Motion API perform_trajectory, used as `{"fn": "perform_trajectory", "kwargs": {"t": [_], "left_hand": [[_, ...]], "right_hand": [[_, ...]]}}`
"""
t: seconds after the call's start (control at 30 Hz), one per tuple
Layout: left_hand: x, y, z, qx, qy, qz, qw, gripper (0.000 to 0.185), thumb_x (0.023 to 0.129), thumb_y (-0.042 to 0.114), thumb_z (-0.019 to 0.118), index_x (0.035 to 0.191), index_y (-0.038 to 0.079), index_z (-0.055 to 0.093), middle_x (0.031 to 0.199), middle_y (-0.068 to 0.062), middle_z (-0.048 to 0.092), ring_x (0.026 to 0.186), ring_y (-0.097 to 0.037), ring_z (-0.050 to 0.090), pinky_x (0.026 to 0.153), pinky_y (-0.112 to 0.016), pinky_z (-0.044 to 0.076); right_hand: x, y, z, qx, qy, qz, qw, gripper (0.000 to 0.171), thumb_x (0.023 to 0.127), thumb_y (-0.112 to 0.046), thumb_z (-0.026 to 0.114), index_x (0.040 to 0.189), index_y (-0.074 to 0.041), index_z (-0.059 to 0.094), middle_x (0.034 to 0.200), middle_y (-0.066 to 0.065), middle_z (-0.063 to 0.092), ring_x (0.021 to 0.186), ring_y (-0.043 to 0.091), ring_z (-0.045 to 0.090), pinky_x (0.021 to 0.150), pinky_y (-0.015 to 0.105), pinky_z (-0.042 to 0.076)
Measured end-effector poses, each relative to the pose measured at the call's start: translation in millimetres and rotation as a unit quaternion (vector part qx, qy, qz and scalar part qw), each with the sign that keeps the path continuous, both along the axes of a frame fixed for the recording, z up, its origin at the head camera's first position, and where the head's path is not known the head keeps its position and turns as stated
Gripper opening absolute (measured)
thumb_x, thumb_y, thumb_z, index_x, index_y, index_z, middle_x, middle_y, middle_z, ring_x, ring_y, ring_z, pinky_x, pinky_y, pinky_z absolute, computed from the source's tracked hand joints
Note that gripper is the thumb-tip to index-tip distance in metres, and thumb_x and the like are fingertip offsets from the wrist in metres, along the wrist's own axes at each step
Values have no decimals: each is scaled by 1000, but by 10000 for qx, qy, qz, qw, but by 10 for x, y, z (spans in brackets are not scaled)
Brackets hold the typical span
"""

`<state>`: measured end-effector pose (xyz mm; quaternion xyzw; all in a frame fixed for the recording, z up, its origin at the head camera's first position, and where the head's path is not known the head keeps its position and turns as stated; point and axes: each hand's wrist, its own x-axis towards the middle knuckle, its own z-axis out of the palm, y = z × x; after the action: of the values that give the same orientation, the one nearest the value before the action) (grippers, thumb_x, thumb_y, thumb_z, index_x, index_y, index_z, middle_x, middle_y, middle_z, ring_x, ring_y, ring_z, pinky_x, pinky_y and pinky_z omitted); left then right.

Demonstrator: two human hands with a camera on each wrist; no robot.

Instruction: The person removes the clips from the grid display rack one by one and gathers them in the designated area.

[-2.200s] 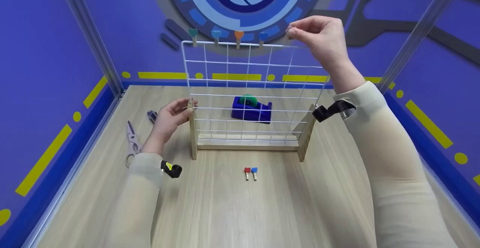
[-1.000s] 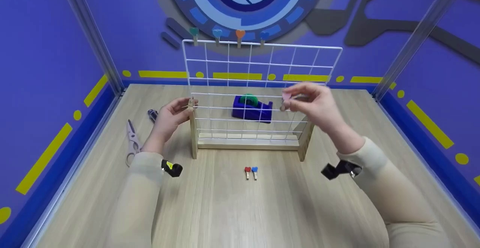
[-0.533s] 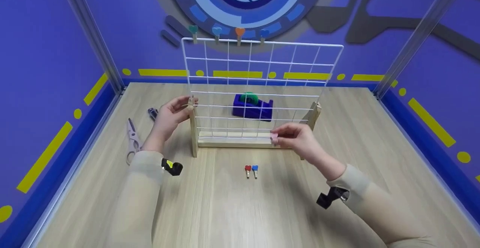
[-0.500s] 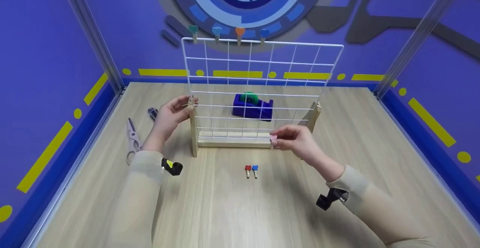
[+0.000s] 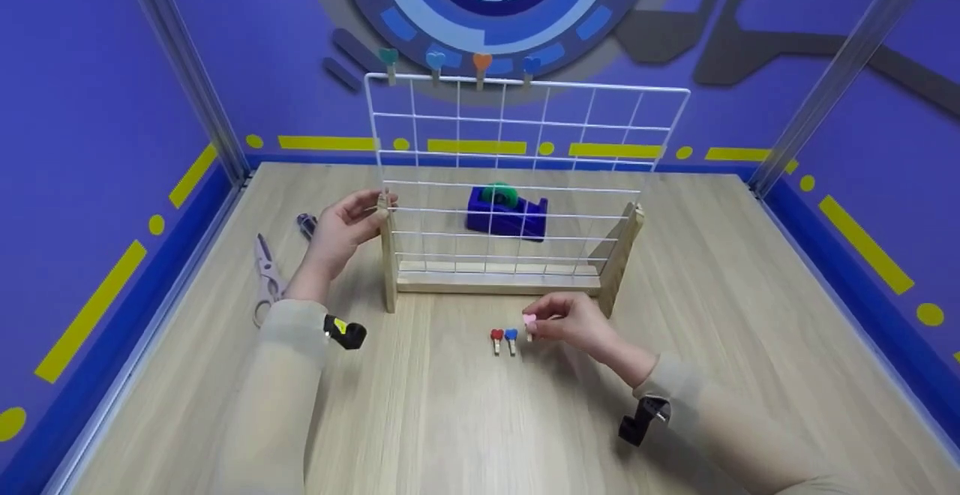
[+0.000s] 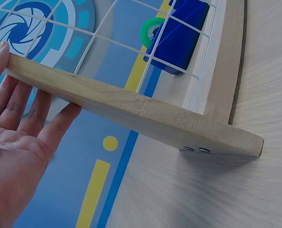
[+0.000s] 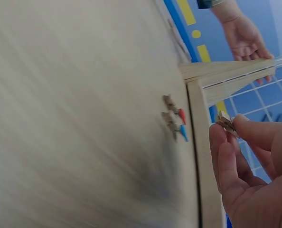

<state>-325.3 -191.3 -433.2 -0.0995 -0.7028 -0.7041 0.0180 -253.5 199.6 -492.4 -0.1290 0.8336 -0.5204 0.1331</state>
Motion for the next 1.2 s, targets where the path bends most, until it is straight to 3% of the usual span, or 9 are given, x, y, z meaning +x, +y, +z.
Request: {"fn": "perform_trajectory", "kwargs": {"t": [0.2,0.4,0.53,0.83,1.2], "left_hand": [[0,-13,0,-114,7,-12,9999,48,100,11,67,146,5,54,147,-14,60,124,-9,65,100,-24,57],[8,-7,-1,-142,16,24,9999,49,100,11,67,146,5,53,148,-15,60,122,-7,65,99,-22,57],[-4,3,-12,-41,-1,20,10000,47,100,8,66,145,2,54,146,-15,61,119,-5,66,99,-23,58],[-6,10,-18,246,25,-22,9997,45,99,4,66,142,-3,53,124,8,73,114,-5,68,96,-23,59],[3,14,-8,34,4,31,10000,48,99,8,67,144,-1,53,140,-10,66,116,-3,67,97,-23,58]], "right_hand": [[-31,-25,-160,342,90,-11,9994,17,88,-5,79,104,-1,78,91,5,74,80,9,60,64,18,52],[-49,-56,-255,155,25,165,9997,15,87,4,76,103,6,75,89,11,75,70,5,63,59,16,55],[-48,-76,-264,316,-75,149,9994,14,88,3,75,102,4,76,86,8,74,67,6,64,58,17,55],[-66,-106,-253,605,-184,146,9979,12,88,-1,78,100,3,77,77,4,74,61,6,63,55,18,52],[-111,-8,-203,580,-123,267,9979,25,88,-3,78,112,3,73,83,7,72,66,7,65,59,19,56]]}}
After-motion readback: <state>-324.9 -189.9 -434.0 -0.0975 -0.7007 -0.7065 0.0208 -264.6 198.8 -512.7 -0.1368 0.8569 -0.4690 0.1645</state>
